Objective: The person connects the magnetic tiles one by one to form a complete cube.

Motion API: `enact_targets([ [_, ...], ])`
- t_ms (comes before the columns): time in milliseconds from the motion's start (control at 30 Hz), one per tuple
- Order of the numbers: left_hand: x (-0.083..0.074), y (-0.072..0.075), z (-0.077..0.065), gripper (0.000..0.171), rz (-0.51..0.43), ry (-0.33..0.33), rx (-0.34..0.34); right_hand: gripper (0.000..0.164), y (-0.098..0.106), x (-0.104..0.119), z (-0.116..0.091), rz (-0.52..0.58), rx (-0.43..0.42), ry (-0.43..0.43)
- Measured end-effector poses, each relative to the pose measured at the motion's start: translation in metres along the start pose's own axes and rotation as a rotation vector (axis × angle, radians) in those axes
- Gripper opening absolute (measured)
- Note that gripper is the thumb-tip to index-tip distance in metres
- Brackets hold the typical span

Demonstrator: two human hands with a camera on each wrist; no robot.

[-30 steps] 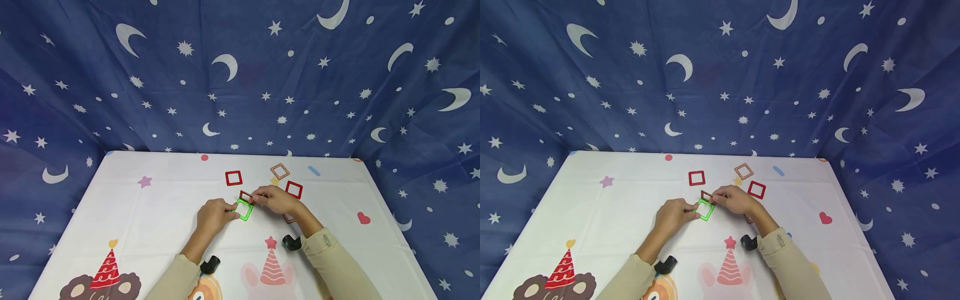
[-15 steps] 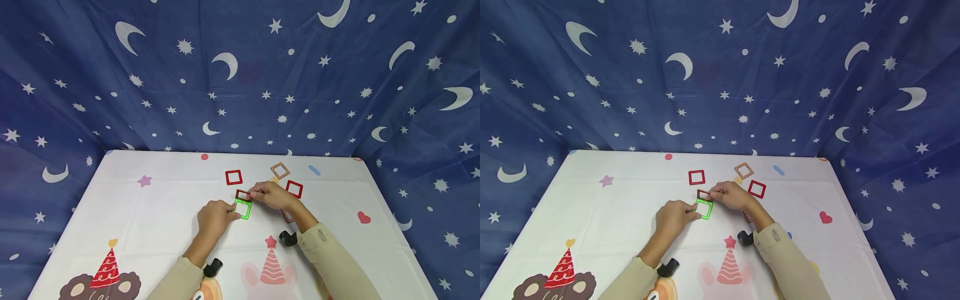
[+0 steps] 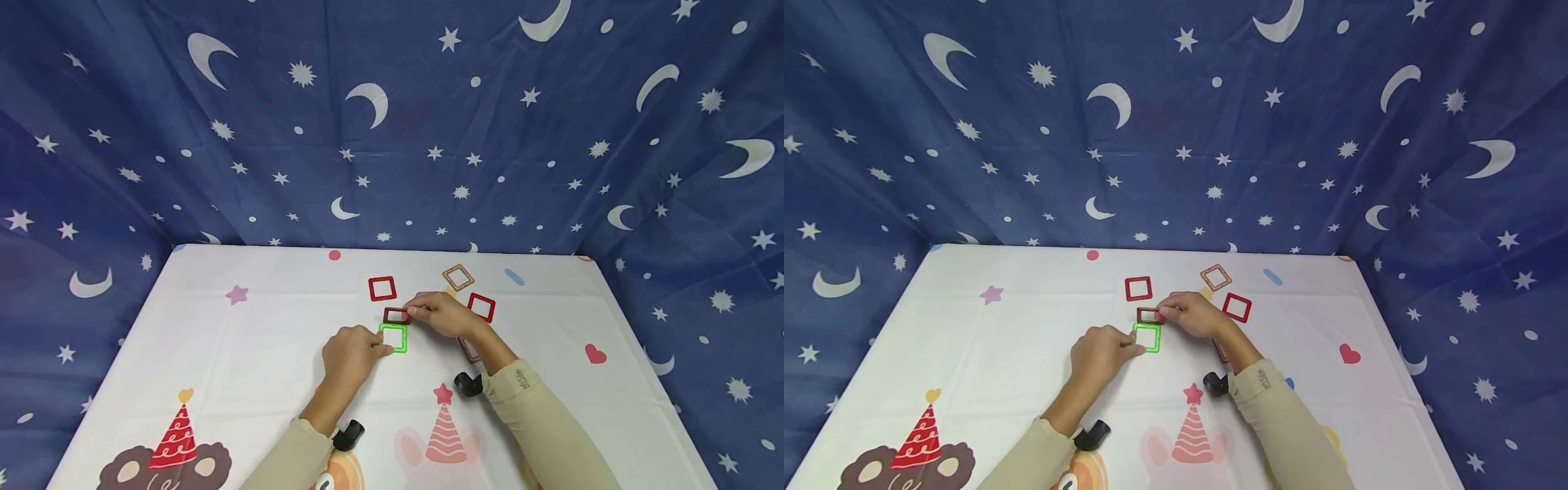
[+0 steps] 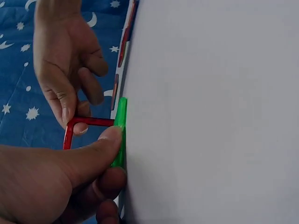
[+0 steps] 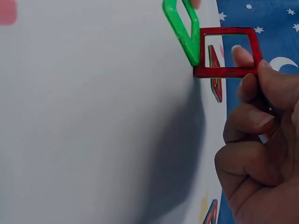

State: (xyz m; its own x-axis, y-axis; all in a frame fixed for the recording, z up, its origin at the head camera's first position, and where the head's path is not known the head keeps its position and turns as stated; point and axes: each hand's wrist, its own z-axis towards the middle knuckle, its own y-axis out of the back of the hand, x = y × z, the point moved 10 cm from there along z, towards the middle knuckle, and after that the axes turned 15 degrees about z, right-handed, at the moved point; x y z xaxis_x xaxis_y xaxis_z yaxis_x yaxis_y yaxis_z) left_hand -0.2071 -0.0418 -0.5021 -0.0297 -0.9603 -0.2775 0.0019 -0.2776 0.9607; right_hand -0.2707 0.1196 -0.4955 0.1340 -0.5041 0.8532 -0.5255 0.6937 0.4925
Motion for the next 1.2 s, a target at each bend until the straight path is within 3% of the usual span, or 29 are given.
enact_targets([
  [333, 0.009, -0.005, 0.007, 0.026, -0.095, 0.023, 0.066, 0.022, -0.002, 0.007, 0.002, -0.033, 0.019, 0.01],
  [467, 0.016, -0.011, 0.012, 0.026, -0.149, 0.001, 0.104, 0.022, -0.004, 0.007, 0.002, -0.037, 0.014, -0.008],
  [667, 0.023, -0.014, 0.019, 0.03, -0.347, -0.061, 0.183, 0.023, -0.006, 0.005, 0.001, -0.026, 0.017, -0.018],
  [900, 0.032, -0.02, 0.024, 0.028, -0.677, -0.002, 0.292, 0.023, -0.01, 0.003, 0.003, 0.021, 0.039, -0.016],
  [1033, 0.028, -0.028, 0.024, 0.036, -0.761, -0.016, 0.362, 0.024, -0.016, 0.003, 0.005, 0.054, 0.066, -0.007],
  [1200, 0.027, -0.036, 0.024, 0.029, -0.808, -0.017, 0.414, 0.024, -0.025, 0.008, 0.006, 0.069, 0.095, 0.03],
])
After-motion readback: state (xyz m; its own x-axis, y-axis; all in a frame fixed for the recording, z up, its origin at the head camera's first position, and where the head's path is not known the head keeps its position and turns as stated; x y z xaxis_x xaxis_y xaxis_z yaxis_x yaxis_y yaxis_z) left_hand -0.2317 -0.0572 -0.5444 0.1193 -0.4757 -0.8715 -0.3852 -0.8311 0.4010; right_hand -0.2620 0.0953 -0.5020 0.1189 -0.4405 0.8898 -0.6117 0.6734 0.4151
